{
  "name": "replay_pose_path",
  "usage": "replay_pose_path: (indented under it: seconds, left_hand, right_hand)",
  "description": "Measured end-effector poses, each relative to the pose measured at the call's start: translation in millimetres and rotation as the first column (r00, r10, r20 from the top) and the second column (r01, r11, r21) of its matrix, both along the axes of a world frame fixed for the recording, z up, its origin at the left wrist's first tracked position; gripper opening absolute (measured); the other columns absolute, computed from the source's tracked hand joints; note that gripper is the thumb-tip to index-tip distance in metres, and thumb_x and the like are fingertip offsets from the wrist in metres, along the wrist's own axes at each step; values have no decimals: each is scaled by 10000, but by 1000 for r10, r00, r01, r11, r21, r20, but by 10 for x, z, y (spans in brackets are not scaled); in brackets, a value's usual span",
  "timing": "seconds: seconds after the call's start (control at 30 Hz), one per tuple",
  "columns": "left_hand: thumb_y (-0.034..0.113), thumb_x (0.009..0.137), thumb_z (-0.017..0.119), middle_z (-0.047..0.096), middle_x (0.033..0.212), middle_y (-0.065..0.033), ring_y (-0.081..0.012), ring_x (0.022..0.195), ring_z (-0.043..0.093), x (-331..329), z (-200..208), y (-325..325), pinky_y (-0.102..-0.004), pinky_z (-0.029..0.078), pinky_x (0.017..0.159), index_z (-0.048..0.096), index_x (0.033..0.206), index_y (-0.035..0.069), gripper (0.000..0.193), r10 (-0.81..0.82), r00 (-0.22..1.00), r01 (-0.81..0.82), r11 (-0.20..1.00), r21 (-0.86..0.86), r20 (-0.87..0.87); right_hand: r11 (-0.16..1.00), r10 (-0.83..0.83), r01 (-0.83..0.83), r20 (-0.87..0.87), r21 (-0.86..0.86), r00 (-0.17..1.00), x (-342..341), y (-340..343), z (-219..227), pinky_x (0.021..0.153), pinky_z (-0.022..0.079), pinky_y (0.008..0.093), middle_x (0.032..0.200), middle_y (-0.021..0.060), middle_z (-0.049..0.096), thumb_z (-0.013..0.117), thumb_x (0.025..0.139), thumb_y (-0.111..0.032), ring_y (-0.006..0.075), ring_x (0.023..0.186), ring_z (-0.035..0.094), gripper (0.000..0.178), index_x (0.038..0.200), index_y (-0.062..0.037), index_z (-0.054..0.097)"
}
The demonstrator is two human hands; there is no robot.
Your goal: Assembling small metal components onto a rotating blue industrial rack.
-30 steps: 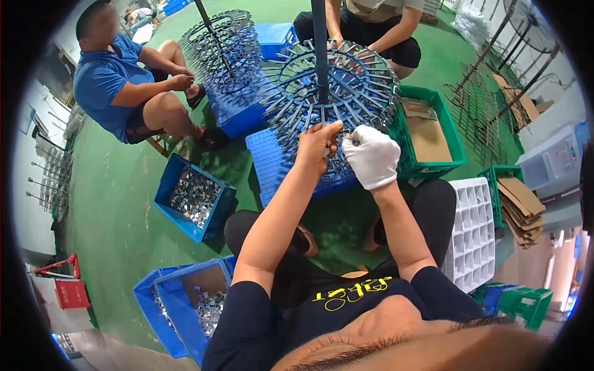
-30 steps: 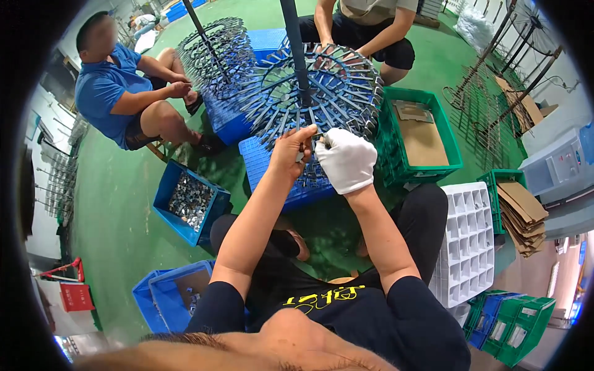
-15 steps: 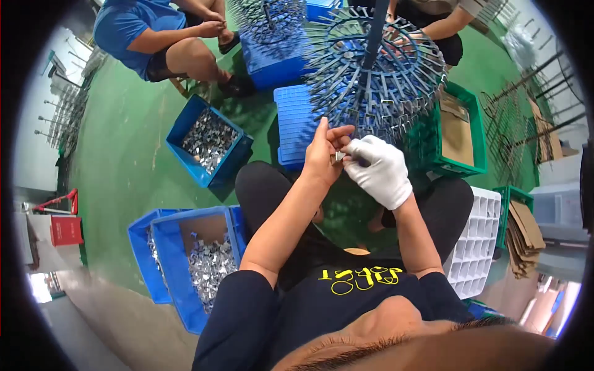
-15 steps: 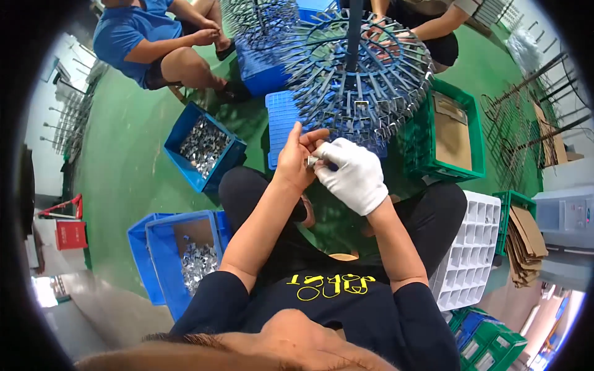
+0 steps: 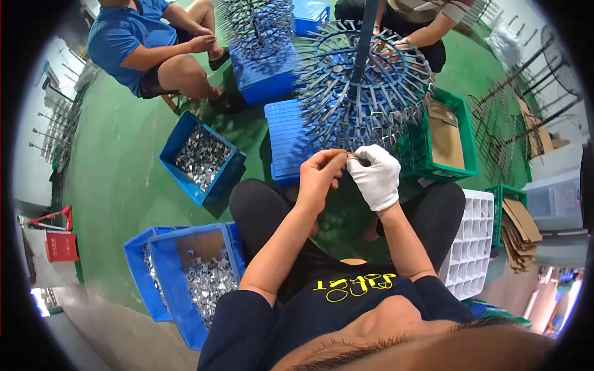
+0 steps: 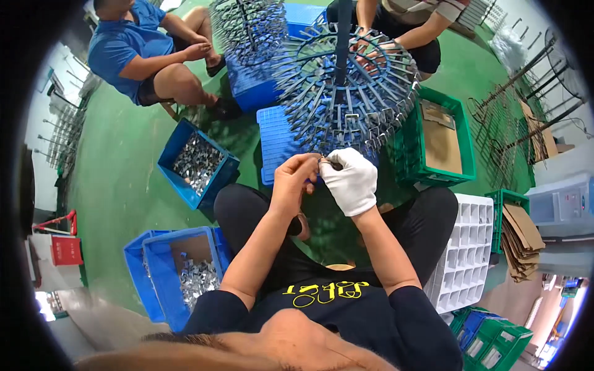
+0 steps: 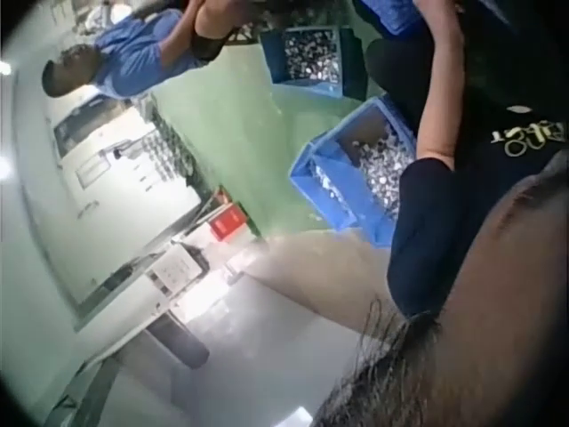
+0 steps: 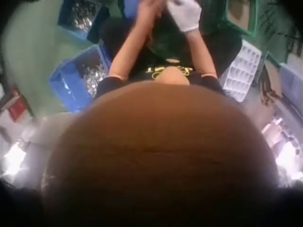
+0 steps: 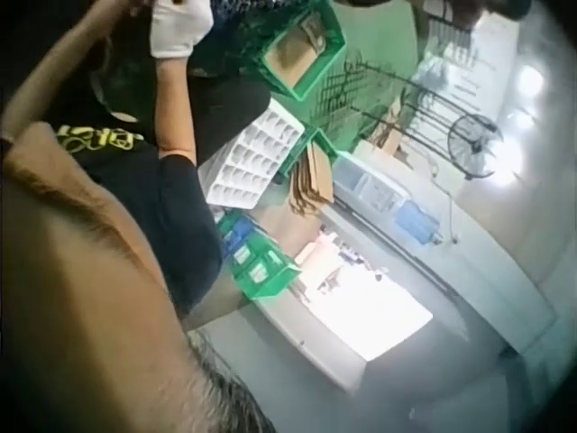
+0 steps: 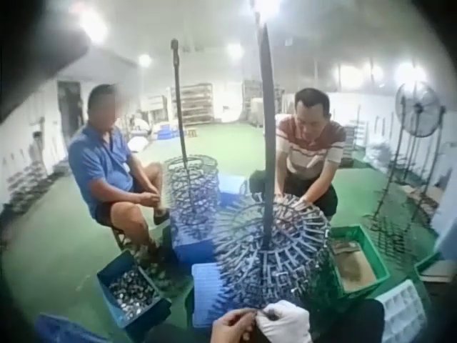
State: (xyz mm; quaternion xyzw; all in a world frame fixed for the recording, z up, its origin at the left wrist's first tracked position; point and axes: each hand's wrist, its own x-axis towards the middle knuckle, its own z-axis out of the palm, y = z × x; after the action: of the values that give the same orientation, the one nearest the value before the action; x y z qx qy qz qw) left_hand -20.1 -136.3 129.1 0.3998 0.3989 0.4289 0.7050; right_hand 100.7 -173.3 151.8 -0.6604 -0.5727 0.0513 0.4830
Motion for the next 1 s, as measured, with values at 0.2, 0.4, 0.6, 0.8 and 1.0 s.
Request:
replay_pose_path:
  seconds: [0.2, 0.4, 0.6, 0.8, 1.0]
  left_hand:
    - [267, 845, 649, 581, 684, -10, -57, 553, 480, 27, 51, 287, -160, 330, 435, 667, 859, 27, 241, -38, 998, 37, 999, 22, 46]
    - [255, 829, 671, 558, 622, -20, -44, 480, 434, 176, 327, 683, -158, 284, 384, 653, 852, 4, 253, -149, 989, 149, 984, -102, 9]
    - [230, 804, 695, 526, 574, 2, -34, 420, 392, 324, 299, 979, -160, 221, 356, 635, 777, 19, 221, -227, 968, 241, 957, -158, 105]
    - [177, 773, 715, 501, 543, 14, -33, 386, 351, 432, 220, 1062, -163, 186, 351, 601, 707, 62, 175, -211, 968, 230, 962, -149, 136]
    - [120, 743, 729, 500, 534, 14, -33, 375, 331, 447, 180, 1114, -163, 179, 349, 574, 669, 94, 174, -225, 956, 253, 957, -143, 189]
  right_hand:
    - [999, -33, 33, 28, 4, 999, 29, 101, 105, 478, 417, 292, 627, 50, 601, 670, 695, -93, 206, 498, 523, 52, 693, -58, 632]
    - [988, -151, 141, 176, 68, 973, 136, 239, 211, 469, 412, 311, 604, 45, 583, 663, 687, -105, 228, 477, 507, 92, 641, -70, 592]
    - [972, -232, 204, 334, 118, 913, 173, 367, 293, 456, 395, 325, 576, 45, 559, 663, 683, -115, 237, 462, 482, 140, 600, -77, 557]
    - [961, -273, 231, 407, 150, 871, 193, 433, 249, 451, 384, 332, 565, 46, 547, 666, 682, -126, 240, 463, 477, 161, 584, -83, 546]
    - [955, -293, 240, 434, 175, 852, 212, 490, 223, 450, 388, 336, 562, 47, 547, 663, 685, -138, 248, 465, 486, 168, 579, -89, 543]
